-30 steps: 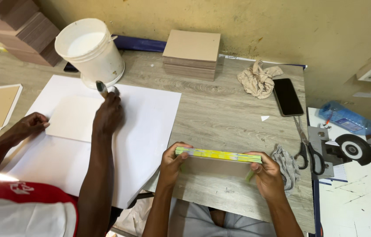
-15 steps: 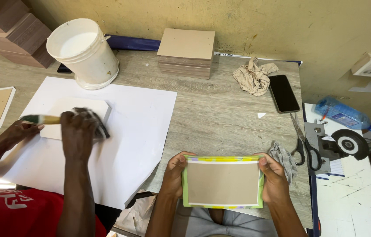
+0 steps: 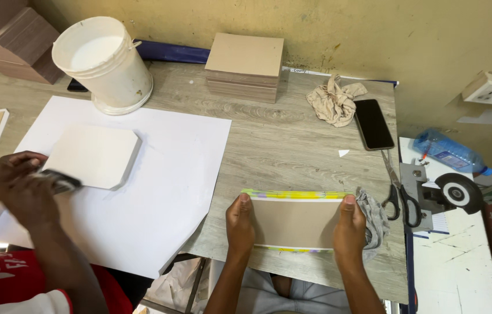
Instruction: The person applies glue to the edges of a book cover using a brush and then presses a cardboard piece onto the glued surface. They repeat this process for multiple book covers, stacking the finished items on the table.
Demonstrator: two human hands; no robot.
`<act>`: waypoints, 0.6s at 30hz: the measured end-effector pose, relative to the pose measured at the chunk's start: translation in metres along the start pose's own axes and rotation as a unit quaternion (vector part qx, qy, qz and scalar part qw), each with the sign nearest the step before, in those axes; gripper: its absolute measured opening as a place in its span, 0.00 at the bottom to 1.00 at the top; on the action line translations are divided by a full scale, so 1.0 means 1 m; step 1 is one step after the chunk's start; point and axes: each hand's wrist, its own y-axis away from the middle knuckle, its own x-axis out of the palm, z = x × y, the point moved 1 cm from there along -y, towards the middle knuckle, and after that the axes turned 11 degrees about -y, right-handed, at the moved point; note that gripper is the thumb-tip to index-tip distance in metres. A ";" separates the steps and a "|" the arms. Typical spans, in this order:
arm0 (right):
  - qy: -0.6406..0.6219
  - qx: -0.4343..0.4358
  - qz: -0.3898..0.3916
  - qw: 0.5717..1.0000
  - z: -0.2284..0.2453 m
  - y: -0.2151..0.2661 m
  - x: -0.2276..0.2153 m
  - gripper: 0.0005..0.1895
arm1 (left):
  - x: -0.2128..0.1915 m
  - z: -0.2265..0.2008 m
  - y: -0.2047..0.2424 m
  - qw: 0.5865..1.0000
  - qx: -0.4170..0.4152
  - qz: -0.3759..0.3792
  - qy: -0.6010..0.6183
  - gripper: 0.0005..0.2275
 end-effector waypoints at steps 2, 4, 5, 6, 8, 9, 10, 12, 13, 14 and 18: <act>-0.254 -0.188 0.006 0.949 -0.027 -0.012 0.005 0.25 | -0.002 0.007 -0.008 0.994 0.097 0.014 0.056 0.22; -0.350 -0.207 0.040 0.913 -0.054 -0.036 0.012 0.20 | -0.001 -0.004 -0.008 0.982 0.187 -0.006 0.022 0.21; -0.442 -0.221 0.072 0.866 -0.070 -0.046 0.016 0.15 | -0.002 -0.010 -0.006 0.961 0.275 -0.026 -0.014 0.22; -0.440 -0.219 0.073 0.868 -0.071 -0.044 0.020 0.15 | -0.002 0.014 -0.014 0.962 0.271 -0.028 -0.015 0.22; -0.360 -0.310 0.083 0.876 -0.069 -0.042 0.034 0.14 | -0.005 0.058 -0.031 0.951 0.291 -0.105 -0.013 0.18; -0.361 -0.309 0.088 0.875 -0.066 -0.040 0.036 0.14 | -0.004 0.057 -0.029 0.950 0.292 -0.109 -0.014 0.18; -0.348 -0.318 0.079 0.879 -0.062 -0.037 0.036 0.16 | -0.003 0.056 -0.027 0.949 0.288 -0.128 -0.025 0.20; -0.333 -0.329 0.073 0.881 -0.057 -0.034 0.037 0.18 | 0.000 0.049 -0.025 0.946 0.286 -0.151 -0.032 0.22; -0.338 -0.344 0.061 0.874 -0.054 -0.034 0.037 0.21 | 0.002 0.044 -0.025 0.940 0.306 -0.153 -0.016 0.23; -0.342 -0.355 0.048 0.869 -0.054 -0.031 0.037 0.24 | 0.002 0.039 -0.023 0.934 0.323 -0.153 -0.001 0.24; -0.320 -0.396 0.065 0.858 -0.029 -0.022 0.040 0.29 | 0.003 0.038 -0.024 0.916 0.369 -0.157 0.007 0.27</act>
